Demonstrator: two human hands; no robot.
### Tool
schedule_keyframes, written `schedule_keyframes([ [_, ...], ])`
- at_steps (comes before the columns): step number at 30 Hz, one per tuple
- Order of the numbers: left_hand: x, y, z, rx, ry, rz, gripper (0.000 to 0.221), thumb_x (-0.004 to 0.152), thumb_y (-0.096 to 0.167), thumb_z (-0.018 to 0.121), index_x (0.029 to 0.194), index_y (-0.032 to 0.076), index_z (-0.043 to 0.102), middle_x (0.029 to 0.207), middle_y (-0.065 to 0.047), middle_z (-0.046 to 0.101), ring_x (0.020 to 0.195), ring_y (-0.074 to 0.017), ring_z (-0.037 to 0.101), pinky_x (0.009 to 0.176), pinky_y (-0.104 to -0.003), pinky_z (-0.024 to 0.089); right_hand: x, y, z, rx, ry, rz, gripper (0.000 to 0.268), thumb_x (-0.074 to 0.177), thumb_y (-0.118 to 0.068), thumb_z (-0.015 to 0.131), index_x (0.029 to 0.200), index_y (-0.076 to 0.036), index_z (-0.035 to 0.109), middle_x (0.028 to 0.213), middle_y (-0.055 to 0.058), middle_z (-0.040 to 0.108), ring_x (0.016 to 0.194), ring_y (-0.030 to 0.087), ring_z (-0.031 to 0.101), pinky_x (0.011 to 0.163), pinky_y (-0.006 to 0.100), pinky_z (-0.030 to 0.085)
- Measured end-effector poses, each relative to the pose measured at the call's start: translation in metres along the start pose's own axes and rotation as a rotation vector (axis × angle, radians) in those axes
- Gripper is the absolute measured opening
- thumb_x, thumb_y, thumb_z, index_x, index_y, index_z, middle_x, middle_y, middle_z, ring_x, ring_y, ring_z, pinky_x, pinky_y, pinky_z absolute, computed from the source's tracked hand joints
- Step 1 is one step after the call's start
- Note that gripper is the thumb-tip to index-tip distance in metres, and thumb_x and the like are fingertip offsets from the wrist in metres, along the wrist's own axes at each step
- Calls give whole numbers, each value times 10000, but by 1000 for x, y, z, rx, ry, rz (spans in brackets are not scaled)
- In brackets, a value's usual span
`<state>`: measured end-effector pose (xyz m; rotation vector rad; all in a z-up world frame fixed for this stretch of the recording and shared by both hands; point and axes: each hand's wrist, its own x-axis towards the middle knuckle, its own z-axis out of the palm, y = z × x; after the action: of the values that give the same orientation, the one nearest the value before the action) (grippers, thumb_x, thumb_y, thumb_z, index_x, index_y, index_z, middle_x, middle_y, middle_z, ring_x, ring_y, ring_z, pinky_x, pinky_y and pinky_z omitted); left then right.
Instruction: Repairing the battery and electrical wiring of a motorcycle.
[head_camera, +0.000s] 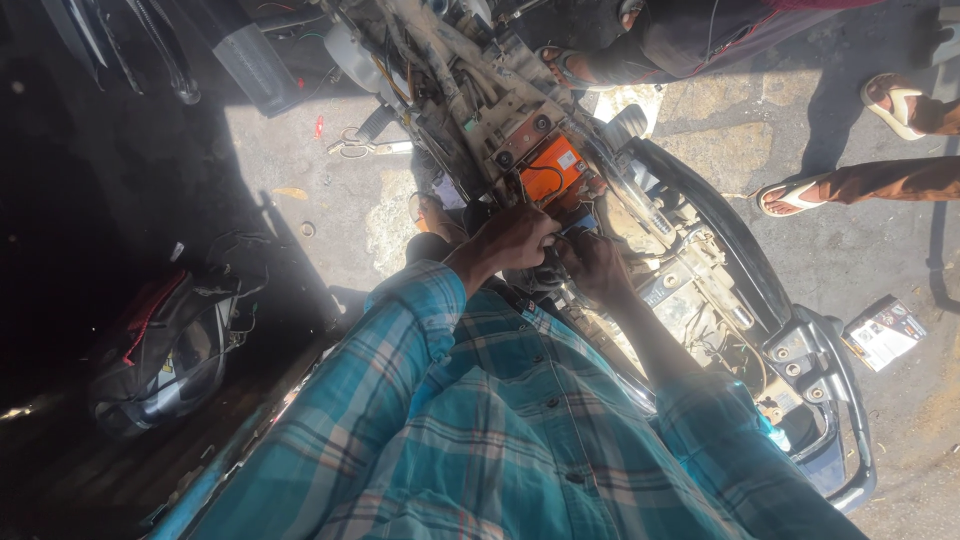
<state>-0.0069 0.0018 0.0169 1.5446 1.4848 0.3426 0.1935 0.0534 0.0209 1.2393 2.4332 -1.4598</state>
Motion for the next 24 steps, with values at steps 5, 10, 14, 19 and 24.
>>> schedule_keyframes([
  [5, -7, 2, 4, 16, 31, 2, 90, 867, 94, 670, 903, 42, 733, 850, -186, 726, 895, -353, 728, 808, -484, 550, -2, 15, 10, 36, 15, -7, 359, 1021, -332, 569, 993, 5, 691, 767, 207, 668, 659, 345, 657, 656, 484, 501],
  [10, -7, 11, 6, -91, 210, 73, 370, 852, 32, 683, 1221, 62, 688, 1125, -133, 722, 1028, -309, 715, 898, -418, 561, -2, 28, 5, 67, -15, -8, 358, 1045, -314, 528, 1146, 1, 665, 864, 191, 717, 785, 313, 725, 721, 447, 535],
  [14, -20, 25, 4, -172, 333, 18, 409, 875, 51, 699, 1281, 91, 672, 1215, -94, 699, 1077, -286, 705, 925, -391, 563, -2, 11, -7, 142, -76, 77, 367, 1062, -331, 500, 1183, -25, 664, 876, 179, 732, 806, 283, 754, 763, 426, 561],
  [19, -25, 21, 6, 9, 277, -19, 280, 854, 87, 745, 1131, 94, 707, 1134, -64, 705, 1011, -276, 722, 866, -405, 574, -3, 7, -5, 14, -94, -10, 355, 965, -342, 655, 1154, -50, 720, 982, 155, 760, 878, 291, 747, 778, 444, 557],
  [24, -18, 14, 12, 69, 272, 18, 208, 821, 71, 760, 1025, 86, 723, 1032, -59, 709, 920, -279, 733, 805, -411, 584, -6, -12, -16, -82, -44, -48, 346, 941, -383, 692, 1130, -100, 759, 997, 133, 763, 852, 283, 741, 771, 428, 567],
])
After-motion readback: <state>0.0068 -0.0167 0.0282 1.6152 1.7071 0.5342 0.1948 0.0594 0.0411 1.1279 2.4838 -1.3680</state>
